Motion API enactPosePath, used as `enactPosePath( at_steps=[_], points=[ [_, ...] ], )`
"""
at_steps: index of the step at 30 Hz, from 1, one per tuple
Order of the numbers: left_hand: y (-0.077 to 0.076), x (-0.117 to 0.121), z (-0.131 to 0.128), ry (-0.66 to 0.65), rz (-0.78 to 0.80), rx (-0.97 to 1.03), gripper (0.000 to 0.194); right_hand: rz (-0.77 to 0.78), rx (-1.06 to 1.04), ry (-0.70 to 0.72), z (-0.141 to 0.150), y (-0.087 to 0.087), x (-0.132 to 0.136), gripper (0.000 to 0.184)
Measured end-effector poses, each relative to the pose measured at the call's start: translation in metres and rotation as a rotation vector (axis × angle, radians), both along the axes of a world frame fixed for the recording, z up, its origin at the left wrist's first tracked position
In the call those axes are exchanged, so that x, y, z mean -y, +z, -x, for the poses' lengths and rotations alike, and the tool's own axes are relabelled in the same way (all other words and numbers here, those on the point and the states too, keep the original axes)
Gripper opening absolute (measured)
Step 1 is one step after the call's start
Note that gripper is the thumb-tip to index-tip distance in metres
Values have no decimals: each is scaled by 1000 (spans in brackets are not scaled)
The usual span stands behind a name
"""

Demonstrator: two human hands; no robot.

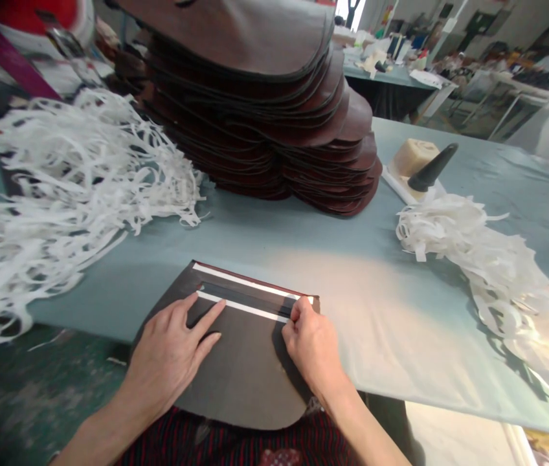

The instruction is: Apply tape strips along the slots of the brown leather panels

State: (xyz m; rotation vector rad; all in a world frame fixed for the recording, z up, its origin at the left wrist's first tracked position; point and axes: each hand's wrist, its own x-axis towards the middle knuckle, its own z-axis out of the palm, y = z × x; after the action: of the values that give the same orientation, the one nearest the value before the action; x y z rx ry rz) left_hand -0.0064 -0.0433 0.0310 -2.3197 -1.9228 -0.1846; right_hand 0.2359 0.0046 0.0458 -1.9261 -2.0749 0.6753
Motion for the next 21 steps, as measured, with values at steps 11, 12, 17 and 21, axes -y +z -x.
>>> enactPosePath(
  at_steps=[11, 12, 17, 21],
  points=[
    [2, -12, 17, 142, -78, 254, 33, -312, 113, 538, 47, 6, -18, 18],
    [1, -16, 22, 204, -111, 281, 33, -322, 76, 550, 49, 5, -22, 18],
    [0, -40, 42, 430, -56, 384, 67, -440, -88, 603, 55, -14, -30, 19],
    [26, -49, 52, 356, 170, 721, 52, -457, -100, 585, 52, -19, -30, 15]
  ],
)
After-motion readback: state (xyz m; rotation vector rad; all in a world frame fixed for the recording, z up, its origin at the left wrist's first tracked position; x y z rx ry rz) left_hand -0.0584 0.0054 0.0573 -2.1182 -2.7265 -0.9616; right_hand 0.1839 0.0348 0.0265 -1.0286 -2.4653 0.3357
